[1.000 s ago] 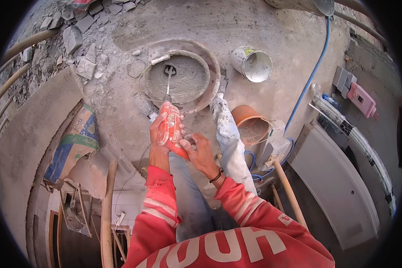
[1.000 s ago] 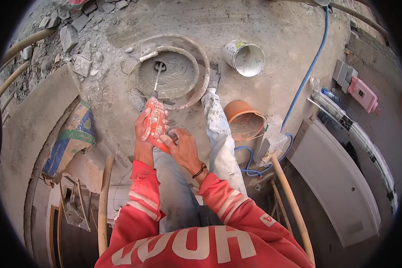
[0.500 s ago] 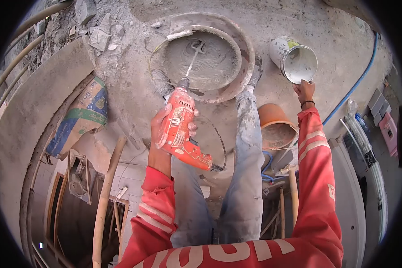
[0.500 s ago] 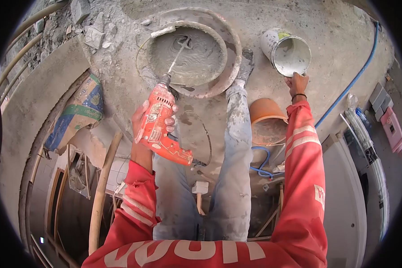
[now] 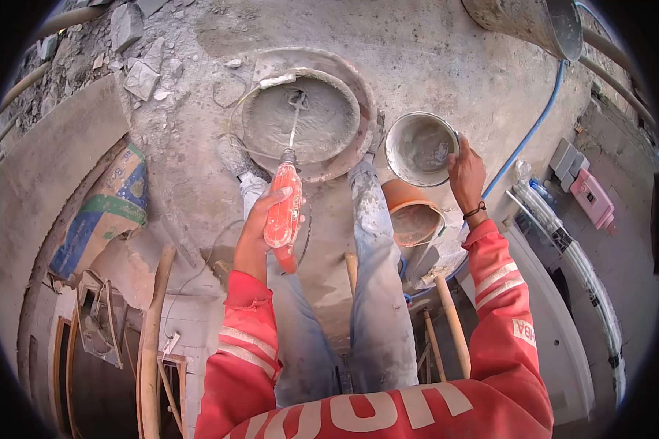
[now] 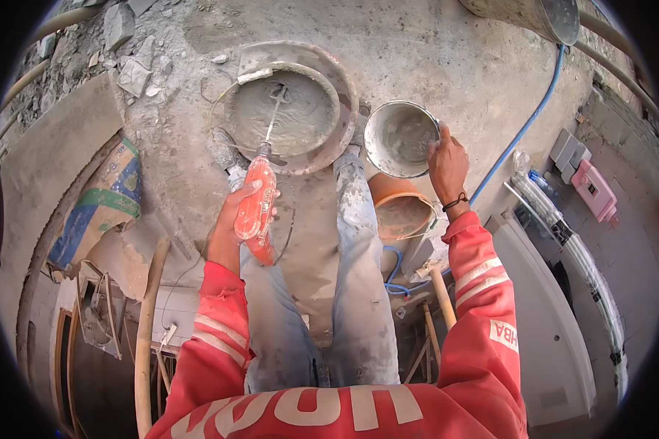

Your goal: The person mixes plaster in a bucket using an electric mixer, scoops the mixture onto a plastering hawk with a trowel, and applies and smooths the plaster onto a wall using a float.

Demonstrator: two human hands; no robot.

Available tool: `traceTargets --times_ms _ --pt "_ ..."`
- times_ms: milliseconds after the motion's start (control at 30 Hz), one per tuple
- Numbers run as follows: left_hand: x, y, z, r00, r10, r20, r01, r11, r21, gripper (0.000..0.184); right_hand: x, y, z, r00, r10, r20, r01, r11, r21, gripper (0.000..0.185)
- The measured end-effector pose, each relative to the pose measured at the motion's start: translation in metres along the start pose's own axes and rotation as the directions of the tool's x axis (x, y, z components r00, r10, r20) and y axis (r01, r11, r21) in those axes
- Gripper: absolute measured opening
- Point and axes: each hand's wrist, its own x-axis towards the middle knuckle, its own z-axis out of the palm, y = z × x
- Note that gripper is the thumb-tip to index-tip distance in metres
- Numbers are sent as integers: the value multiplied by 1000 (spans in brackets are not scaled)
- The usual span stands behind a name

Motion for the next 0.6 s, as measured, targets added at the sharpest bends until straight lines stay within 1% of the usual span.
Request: traceTargets --times_ms 100,167,200,300,333,400,500,600 --pt "1 -2 -8 1000 -2 19 2 1000 -12 49 8 -27 -4 990 -107 91 120 983 -142 43" --pt "2 -1 -10 999 23 25 -23 1000 -10 49 15 -55 -5 979 -119 165 153 965 -215 38" --pt "-1 1 -13 999 -12 35 11 1000 10 50 18 -69 -7 972 -119 203 169 953 -253 35" --pt "3 1 -22 997 -23 71 22 1000 4 52 28 -114 -6 957 -79 279 175 924 -340 24" --pt "4 1 -23 998 2 69 -2 1000 1 53 31 -125 -4 955 -93 281 191 919 -344 21" --pt "6 0 -28 997 -7 74 7 1000 -5 54 37 -142 2 950 -120 287 221 909 -353 17" --pt "8 -2 -33 997 -3 72 5 1000 -25 56 46 -154 17 942 -195 273 289 885 -364 15" --pt "9 -2 -35 997 27 69 -24 999 -37 56 53 -168 20 932 -233 276 328 866 -378 14"
